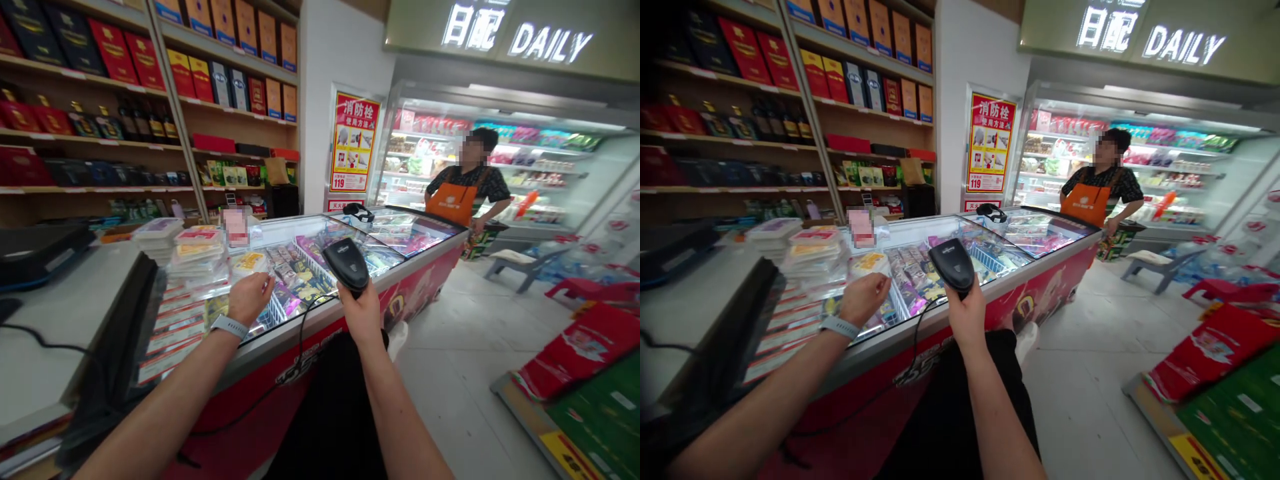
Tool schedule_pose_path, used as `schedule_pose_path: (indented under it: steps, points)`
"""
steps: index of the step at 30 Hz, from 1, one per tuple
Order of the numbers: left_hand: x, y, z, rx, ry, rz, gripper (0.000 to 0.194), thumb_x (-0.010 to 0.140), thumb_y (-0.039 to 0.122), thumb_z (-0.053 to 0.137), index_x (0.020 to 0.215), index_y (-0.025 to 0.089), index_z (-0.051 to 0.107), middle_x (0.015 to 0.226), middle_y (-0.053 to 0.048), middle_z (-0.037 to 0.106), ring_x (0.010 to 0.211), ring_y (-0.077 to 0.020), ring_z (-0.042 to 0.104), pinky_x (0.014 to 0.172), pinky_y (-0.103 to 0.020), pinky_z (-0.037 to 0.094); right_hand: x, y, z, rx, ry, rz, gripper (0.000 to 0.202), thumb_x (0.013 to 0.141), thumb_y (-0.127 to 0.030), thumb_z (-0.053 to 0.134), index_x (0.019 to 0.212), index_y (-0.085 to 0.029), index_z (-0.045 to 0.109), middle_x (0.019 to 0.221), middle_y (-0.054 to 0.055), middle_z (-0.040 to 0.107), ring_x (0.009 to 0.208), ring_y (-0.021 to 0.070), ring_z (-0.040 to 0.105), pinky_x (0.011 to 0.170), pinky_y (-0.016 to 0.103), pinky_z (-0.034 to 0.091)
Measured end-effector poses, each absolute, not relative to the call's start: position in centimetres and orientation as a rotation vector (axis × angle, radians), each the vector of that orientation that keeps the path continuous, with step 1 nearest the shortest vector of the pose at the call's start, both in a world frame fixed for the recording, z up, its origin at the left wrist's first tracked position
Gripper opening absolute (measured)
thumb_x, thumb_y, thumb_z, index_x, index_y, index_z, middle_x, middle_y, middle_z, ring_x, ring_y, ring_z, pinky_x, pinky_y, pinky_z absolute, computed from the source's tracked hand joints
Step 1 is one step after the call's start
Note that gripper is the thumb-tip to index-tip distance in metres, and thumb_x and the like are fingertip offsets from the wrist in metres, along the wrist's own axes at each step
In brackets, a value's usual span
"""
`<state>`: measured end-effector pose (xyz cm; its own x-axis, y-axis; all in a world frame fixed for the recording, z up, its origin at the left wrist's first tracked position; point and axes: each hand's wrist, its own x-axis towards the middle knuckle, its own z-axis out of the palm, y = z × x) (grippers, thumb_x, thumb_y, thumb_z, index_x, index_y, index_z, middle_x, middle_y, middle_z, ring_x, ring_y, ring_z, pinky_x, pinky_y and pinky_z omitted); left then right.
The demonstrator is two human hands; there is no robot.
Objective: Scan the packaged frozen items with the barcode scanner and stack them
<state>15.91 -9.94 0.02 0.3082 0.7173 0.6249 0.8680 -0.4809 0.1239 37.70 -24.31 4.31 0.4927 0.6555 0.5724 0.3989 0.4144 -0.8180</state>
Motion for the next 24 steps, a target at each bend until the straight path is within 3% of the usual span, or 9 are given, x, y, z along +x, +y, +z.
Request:
schedule_pose_path:
  steps: [4,12,15,24]
  points:
    - [16.1,-9.9,-0.2,-2.455,-1.476,-0.831,0.044,0.098,0.044,0.036,0.073,0.022,0.065,0.075,-0.009,0.072,0.07,-0.0245,0.066,0.058,-0.032,0.033,37.7,-23.7,4.3,-1.054,-1.043,0.347,0.04,0.083,-0.041,0.071,0.113,-0.015,0.068,0.113,0.011,0.073,0.11,0.0264,0.066,0.099,0.043,0.048]
    - [16.2,-8.5,-1.6,-2.639,-1.633,-0.595,0.038,0.096,0.04,0.045,0.067,0.021,0.061,0.066,-0.005,0.068,0.061,-0.0191,0.062,0.058,-0.029,0.032,39.7,-17.6,5.2,-0.875,-0.873,0.832,0.04,0.075,-0.049,0.08,0.102,-0.02,0.072,0.098,0.009,0.074,0.092,0.0252,0.07,0.09,0.045,0.054]
    - [16.3,-7.7,-2.7,-2.663,-1.695,-0.53,0.032,0.096,0.035,0.047,0.071,0.02,0.061,0.067,-0.002,0.067,0.06,-0.0156,0.06,0.058,-0.026,0.034,40.6,-13.3,5.8,-0.807,-0.766,1.091,0.044,0.072,-0.046,0.083,0.108,-0.024,0.071,0.098,0.006,0.073,0.087,0.0229,0.069,0.087,0.044,0.055]
    - [16.2,-6.9,-3.8,-2.709,-1.74,-0.655,0.027,0.098,0.028,0.045,0.075,0.02,0.056,0.066,0.0,0.061,0.059,-0.014,0.056,0.058,-0.025,0.036,43.1,-4.8,7.3,-0.772,-0.59,1.695,0.034,0.077,-0.047,0.08,0.103,-0.025,0.076,0.102,0.008,0.075,0.094,0.026,0.069,0.088,0.044,0.054]
